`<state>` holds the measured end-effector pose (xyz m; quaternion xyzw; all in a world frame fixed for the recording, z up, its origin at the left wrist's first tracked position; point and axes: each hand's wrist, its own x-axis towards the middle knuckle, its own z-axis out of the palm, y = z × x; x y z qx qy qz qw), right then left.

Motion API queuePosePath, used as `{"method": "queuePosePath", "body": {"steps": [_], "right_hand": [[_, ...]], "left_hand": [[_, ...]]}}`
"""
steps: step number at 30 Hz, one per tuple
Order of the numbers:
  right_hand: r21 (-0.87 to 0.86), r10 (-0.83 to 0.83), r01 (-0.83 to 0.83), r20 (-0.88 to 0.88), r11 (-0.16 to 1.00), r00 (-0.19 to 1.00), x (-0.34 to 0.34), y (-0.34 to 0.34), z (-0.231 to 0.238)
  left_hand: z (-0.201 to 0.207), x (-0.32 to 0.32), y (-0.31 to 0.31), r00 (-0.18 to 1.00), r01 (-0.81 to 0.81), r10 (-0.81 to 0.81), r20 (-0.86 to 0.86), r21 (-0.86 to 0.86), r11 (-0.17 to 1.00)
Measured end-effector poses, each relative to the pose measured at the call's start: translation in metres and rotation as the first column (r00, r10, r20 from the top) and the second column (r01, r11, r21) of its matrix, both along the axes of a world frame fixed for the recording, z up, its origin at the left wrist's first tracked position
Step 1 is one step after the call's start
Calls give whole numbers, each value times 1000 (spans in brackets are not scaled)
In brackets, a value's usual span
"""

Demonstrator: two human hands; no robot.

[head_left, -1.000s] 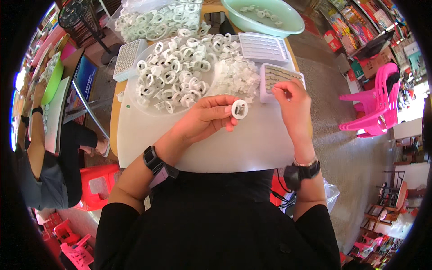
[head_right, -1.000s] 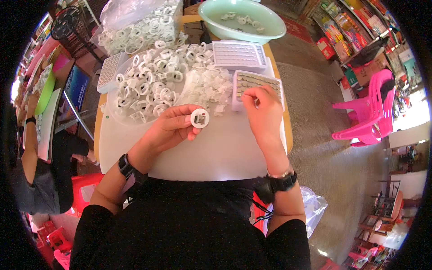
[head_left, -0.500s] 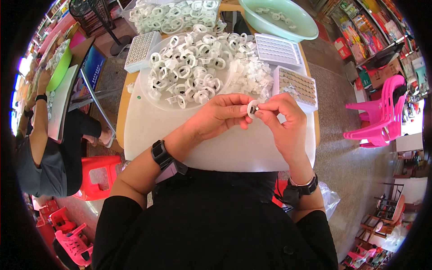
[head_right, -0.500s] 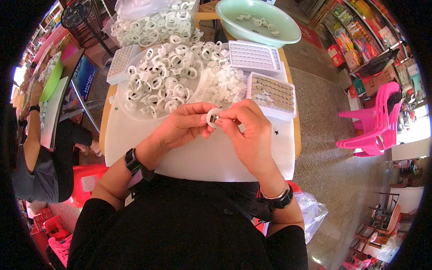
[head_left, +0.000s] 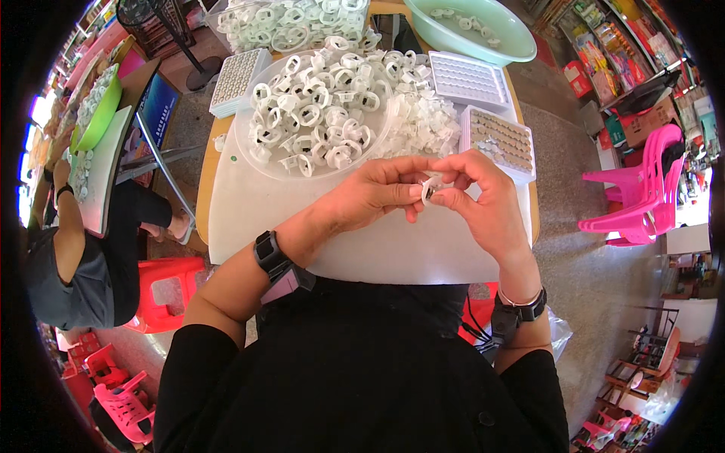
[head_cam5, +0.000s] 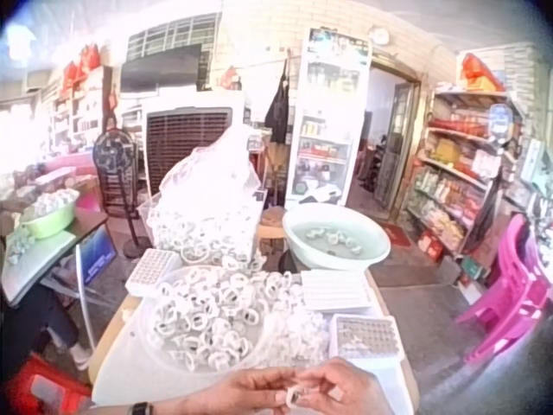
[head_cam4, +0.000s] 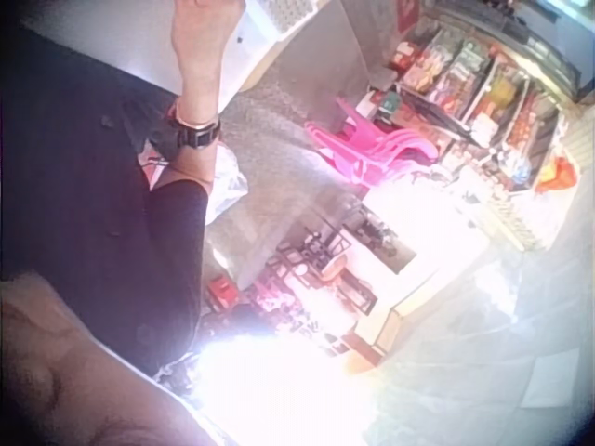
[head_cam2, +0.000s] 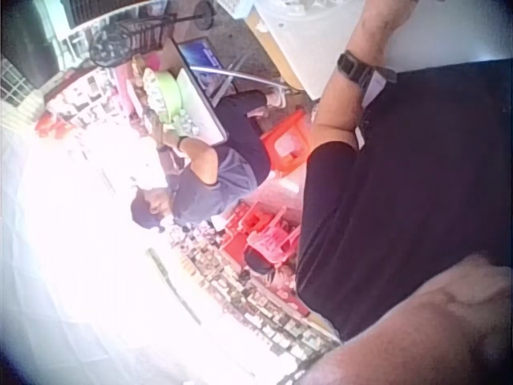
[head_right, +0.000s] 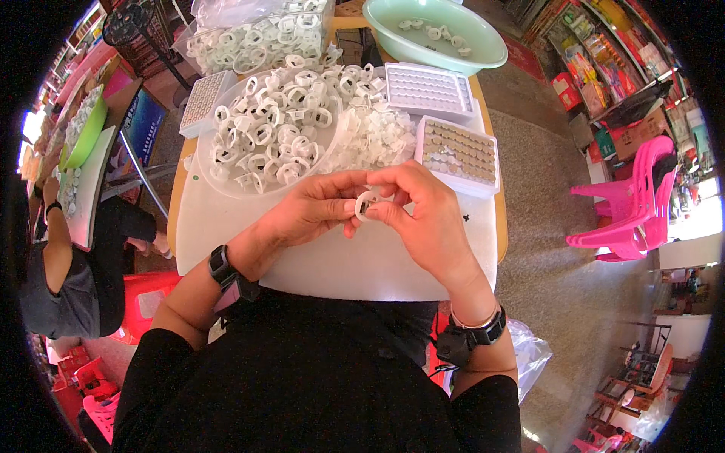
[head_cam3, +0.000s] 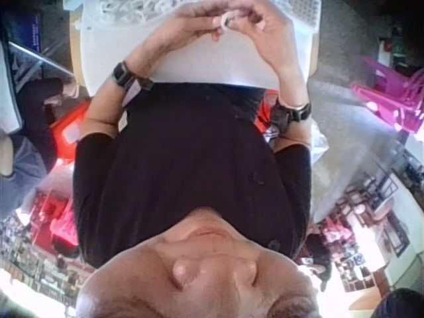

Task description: Manually assembling small white circular plastic components by inserting a central piece.

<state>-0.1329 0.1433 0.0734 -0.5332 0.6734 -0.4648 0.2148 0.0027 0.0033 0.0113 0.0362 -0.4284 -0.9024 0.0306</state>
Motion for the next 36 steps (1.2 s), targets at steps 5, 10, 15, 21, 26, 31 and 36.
{"method": "queuePosePath", "body": {"steps": [5, 10, 15, 21, 26, 31, 36], "right_hand": [[38, 73, -75, 38, 996, 997, -3, 5, 2], [51, 72, -71, -3, 996, 997, 4, 7, 4], [30, 60, -59, -49, 998, 997, 8, 8, 1], [11, 106, -106, -44, 994, 993, 0, 10, -2], [-84, 12, -8, 46, 996, 999, 7, 6, -6], [-210, -127, 62, -310, 976, 942, 19, 2, -12], [-243, -149, 38, -456, 969, 878, 18, -1, -16]], "left_hand": [[5, 2, 1, 998, 25, -30, -53, -77, 997], [6, 3, -1, 998, 59, -62, -32, -85, 995], [0, 1, -4, 993, 111, -112, -19, -69, 991], [0, -1, -3, 987, 155, -158, -34, -67, 986], [-1, -1, -6, 996, 74, -66, -58, 145, 987], [-3, -4, -5, 998, 26, -20, -56, 107, 994], [-3, -7, -2, 999, -40, 40, 5, 44, 998]]}}
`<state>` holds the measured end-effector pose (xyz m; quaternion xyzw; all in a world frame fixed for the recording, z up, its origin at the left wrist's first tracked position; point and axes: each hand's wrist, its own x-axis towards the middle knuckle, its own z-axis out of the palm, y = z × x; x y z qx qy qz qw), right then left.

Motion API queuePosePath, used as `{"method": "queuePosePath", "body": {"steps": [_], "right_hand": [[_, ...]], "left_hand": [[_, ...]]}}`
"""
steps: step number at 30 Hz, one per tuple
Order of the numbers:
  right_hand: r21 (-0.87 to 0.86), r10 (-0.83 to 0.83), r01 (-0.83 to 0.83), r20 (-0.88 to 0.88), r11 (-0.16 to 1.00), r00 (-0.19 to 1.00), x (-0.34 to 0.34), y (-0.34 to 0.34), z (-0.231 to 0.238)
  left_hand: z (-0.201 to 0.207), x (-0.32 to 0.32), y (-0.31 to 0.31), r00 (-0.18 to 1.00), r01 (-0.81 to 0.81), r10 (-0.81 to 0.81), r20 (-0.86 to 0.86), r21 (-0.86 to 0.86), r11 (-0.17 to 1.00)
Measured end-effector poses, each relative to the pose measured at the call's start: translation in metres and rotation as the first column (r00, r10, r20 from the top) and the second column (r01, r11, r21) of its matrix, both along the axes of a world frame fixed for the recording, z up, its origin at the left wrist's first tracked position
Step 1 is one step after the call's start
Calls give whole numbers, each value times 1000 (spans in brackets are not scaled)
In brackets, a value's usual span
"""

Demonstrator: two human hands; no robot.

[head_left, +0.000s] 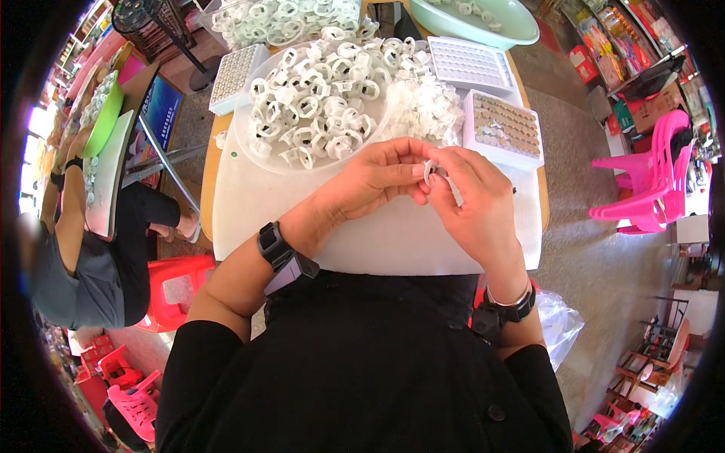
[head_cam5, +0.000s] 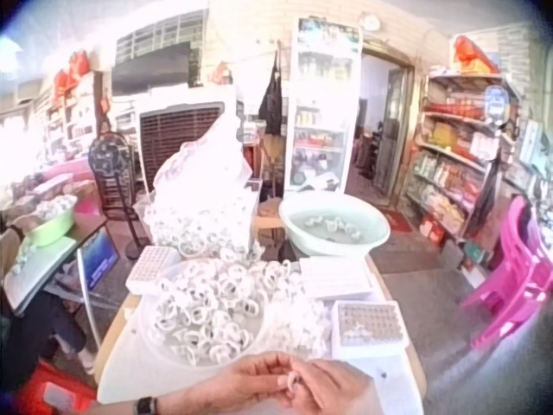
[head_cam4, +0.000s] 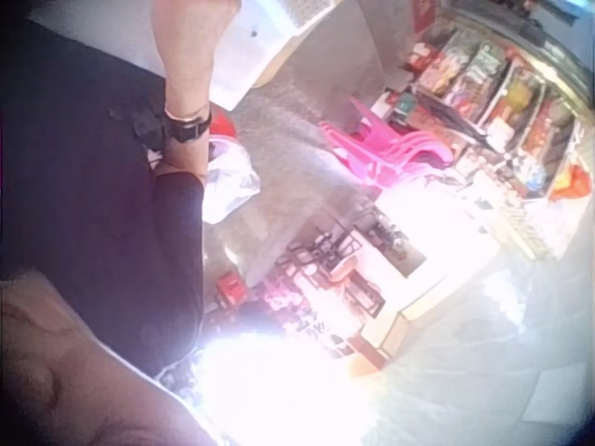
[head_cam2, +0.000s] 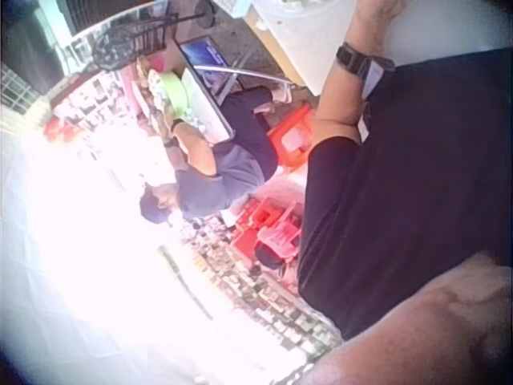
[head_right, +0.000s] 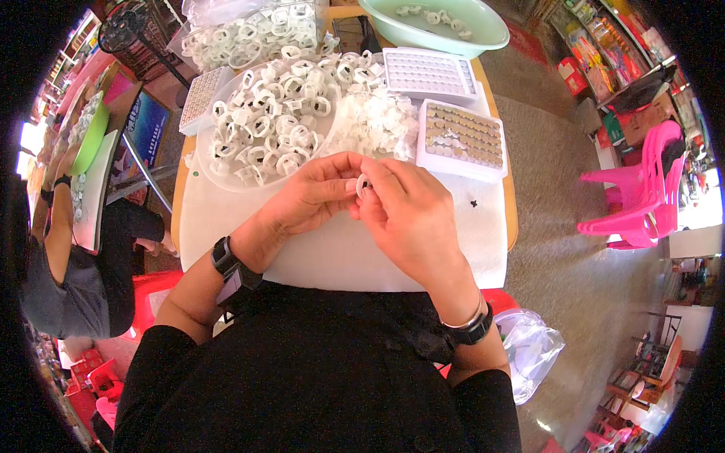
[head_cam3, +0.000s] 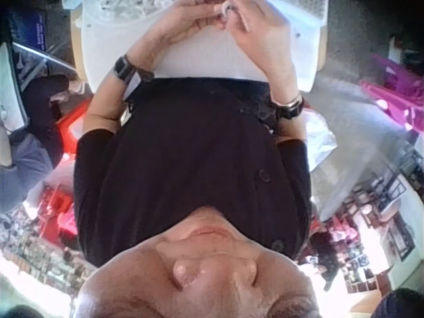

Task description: Manually assembling small white circular plastic components by inserting a central piece.

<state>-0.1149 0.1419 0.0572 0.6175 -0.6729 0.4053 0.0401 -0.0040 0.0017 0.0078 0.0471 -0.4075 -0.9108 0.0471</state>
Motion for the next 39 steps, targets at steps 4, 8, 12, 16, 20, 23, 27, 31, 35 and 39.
{"method": "queuePosePath", "body": {"steps": [4, 8, 12, 16, 20, 23, 27, 31, 35, 39], "right_hand": [[-88, -11, -1, -134, 996, 991, -2, -7, -8], [-93, -4, -8, -134, 996, 991, -4, -7, -10], [-80, -12, 3, -124, 997, 992, -5, -6, -15], [-84, 12, -1, 135, 996, 991, -4, -1, -14], [-120, 18, 20, 313, 993, 949, 1, -1, -10], [-55, 21, -15, 108, 998, 994, -2, 0, -14], [-42, 33, -27, 172, 999, 985, -3, -2, -17], [-61, 27, -23, 79, 998, 997, -3, -5, -22], [-103, 27, -5, 208, 995, 978, -3, -5, -21], [1, 21, -28, 624, 1000, 781, -5, -3, -17]], "left_hand": [[3, 1, 2, 995, -76, 78, 59, -36, 996], [3, 2, 0, 994, -71, 76, 78, -68, 995], [0, 2, -3, 996, -43, 50, 72, -91, 995], [7, 1, -1, 997, -38, 43, 64, -79, 996], [9, 4, 0, 995, -70, 75, 71, -73, 995], [6, 3, -1, 997, -55, 61, 56, -115, 992], [5, 2, 0, 996, -47, 57, 71, -135, 990], [0, 0, 0, 997, -67, 71, 34, -124, 990], [5, 0, 0, 992, -102, 104, 68, -25, 994], [6, 3, -4, 984, -21, 30, 176, -52, 998]]}}
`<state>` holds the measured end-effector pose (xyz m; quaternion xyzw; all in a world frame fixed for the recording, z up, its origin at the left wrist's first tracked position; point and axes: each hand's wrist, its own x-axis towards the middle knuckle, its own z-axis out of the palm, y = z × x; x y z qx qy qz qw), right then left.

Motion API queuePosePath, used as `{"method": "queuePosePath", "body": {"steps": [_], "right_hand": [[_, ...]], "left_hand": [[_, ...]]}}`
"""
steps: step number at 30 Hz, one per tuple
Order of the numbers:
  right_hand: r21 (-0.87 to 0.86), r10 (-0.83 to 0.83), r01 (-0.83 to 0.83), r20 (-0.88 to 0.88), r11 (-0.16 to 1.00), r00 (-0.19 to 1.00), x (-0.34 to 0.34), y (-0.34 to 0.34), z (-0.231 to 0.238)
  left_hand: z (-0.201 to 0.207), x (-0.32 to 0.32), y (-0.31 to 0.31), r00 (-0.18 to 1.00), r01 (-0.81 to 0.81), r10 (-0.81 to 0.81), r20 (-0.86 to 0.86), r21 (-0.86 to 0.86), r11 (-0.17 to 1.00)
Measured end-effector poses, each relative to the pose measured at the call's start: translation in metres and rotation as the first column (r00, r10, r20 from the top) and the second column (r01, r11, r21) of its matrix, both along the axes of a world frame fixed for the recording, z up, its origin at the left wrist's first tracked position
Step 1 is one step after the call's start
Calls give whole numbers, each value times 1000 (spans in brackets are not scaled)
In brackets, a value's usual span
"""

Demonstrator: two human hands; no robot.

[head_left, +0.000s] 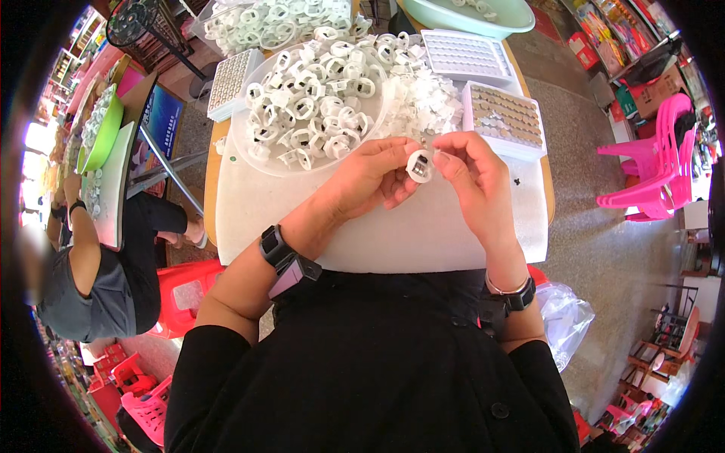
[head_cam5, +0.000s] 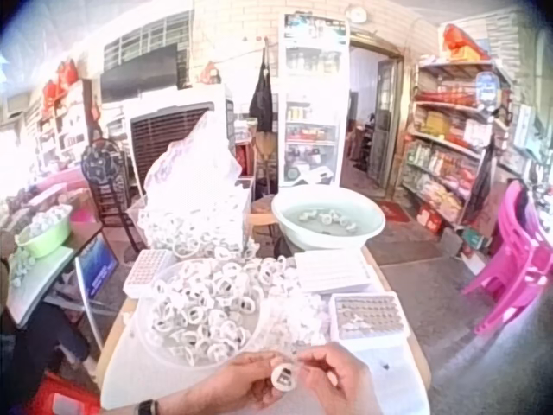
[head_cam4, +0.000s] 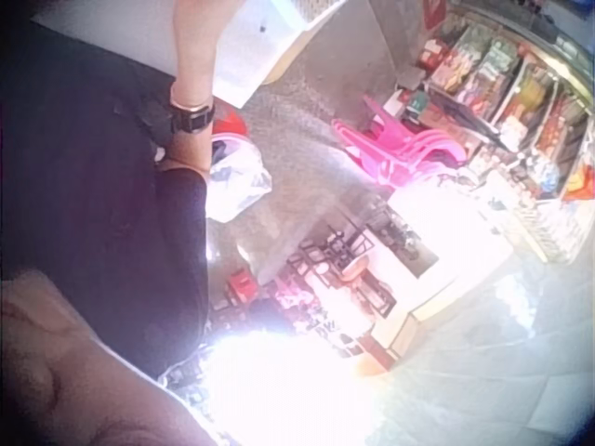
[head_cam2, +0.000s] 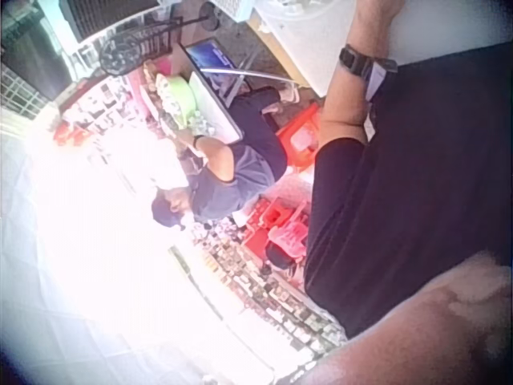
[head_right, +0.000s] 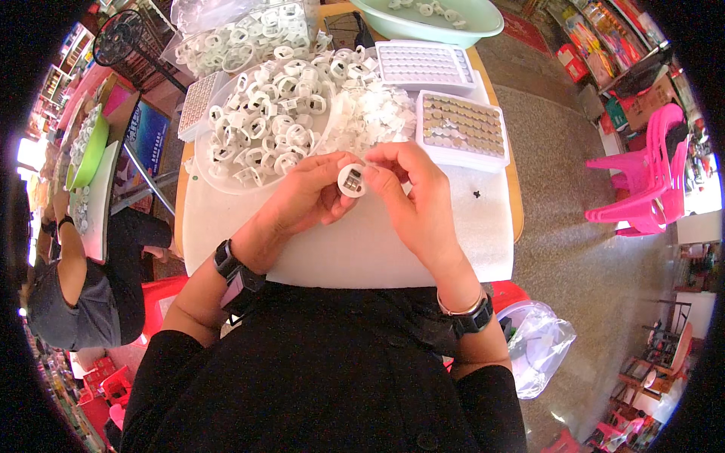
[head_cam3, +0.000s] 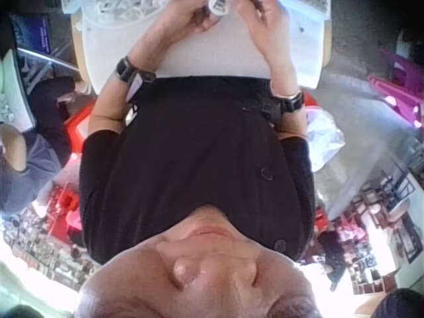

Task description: Manually assembling small white circular plastic components by inserting a central piece.

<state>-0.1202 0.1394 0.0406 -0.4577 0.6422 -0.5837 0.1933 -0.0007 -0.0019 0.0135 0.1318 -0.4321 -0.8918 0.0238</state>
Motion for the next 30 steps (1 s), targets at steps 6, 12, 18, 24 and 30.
{"method": "queuePosePath", "body": {"steps": [6, 12, 18, 24, 30], "right_hand": [[88, 16, -55, 402, 995, 916, 1, 1, 2], [45, -73, 59, 536, 997, 841, -1, 2, -8], [44, -69, 54, 565, 998, 822, 0, 4, -8], [54, -258, 254, 84, 966, 963, -14, 3, -11], [62, -193, 304, -648, 951, 736, -10, -8, -30]], "left_hand": [[4, -1, 4, 998, -1, 5, 58, -71, 997], [2, -1, 7, 998, -22, 16, -62, -99, 995], [1, -2, 7, 996, -50, 32, -86, -217, 975], [-7, -1, 2, 957, -153, 154, -244, 23, 988], [-5, 2, -1, 948, -92, 129, -292, 137, 986]]}}
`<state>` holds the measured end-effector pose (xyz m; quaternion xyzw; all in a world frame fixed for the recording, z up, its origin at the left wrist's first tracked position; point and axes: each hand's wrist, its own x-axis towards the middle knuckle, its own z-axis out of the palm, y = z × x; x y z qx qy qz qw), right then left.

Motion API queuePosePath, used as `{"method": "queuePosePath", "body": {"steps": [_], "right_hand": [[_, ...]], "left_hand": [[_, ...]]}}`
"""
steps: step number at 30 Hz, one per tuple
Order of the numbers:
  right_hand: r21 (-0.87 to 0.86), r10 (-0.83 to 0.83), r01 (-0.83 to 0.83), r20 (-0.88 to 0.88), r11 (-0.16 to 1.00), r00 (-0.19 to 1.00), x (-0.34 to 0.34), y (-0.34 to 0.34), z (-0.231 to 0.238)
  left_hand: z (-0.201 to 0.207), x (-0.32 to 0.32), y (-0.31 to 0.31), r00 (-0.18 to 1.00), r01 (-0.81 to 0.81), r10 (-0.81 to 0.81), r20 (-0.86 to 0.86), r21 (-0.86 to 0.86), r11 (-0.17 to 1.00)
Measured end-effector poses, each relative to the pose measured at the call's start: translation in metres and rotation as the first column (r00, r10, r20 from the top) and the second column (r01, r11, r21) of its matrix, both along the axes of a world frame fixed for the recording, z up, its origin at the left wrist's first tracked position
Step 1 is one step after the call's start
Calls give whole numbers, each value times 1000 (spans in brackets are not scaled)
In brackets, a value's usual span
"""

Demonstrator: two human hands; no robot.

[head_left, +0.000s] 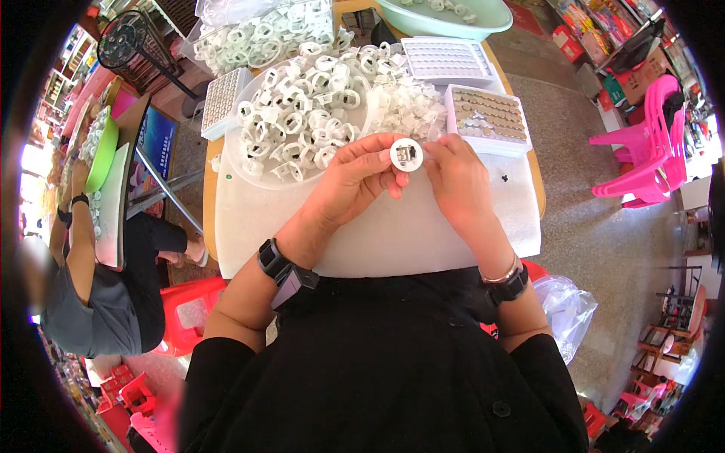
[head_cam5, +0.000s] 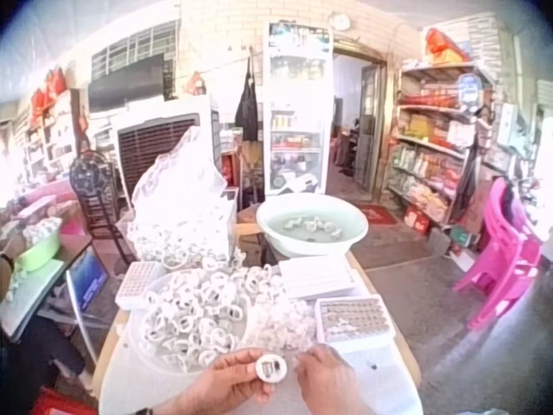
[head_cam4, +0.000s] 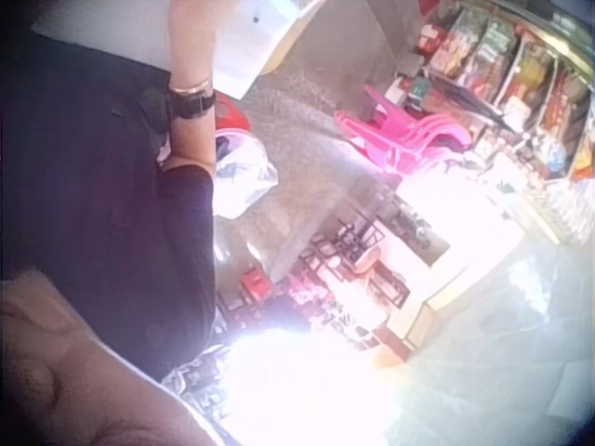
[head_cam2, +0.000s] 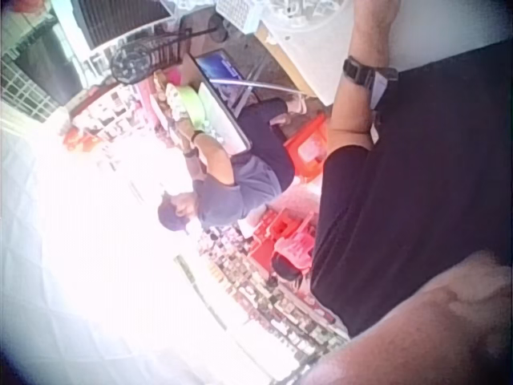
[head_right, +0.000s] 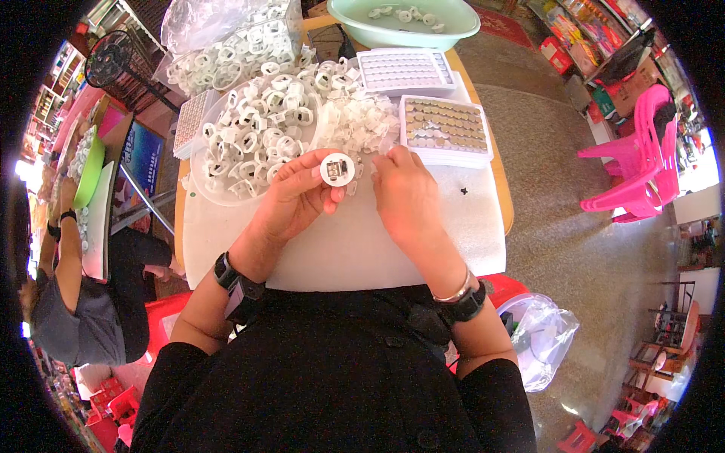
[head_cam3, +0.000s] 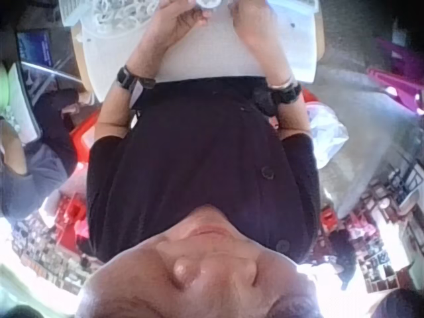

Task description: Manually assembling small white circular plastic components by inserting a central piece.

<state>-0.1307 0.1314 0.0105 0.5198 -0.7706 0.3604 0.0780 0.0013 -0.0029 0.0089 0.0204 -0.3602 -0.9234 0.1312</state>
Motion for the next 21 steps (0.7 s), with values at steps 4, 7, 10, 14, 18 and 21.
{"method": "queuePosePath", "body": {"steps": [4, 7, 10, 14, 18, 21], "right_hand": [[142, -16, 38, -156, 989, 988, -1, -2, -2], [21, -28, 30, -121, 999, 992, -3, 4, 0], [-69, -2, 17, 205, 997, 979, -4, 17, 6], [124, -100, 18, 693, 992, 714, -7, 33, 16], [78, -87, 49, 622, 996, 778, -12, 40, 6], [47, -61, 39, 752, 998, 656, -17, 43, 13]], "left_hand": [[1, 0, 0, 999, 29, -29, 16, 9, 1000], [-2, 0, 1, 999, 9, -9, 34, -11, 1000], [-3, 1, 2, 999, -15, 16, 42, -32, 999], [-3, -1, 3, 996, -28, 33, 83, -55, 998], [-1, -2, 4, 996, 18, -12, 90, -70, 997], [-2, -2, 4, 995, 28, -20, 103, -70, 997]]}}
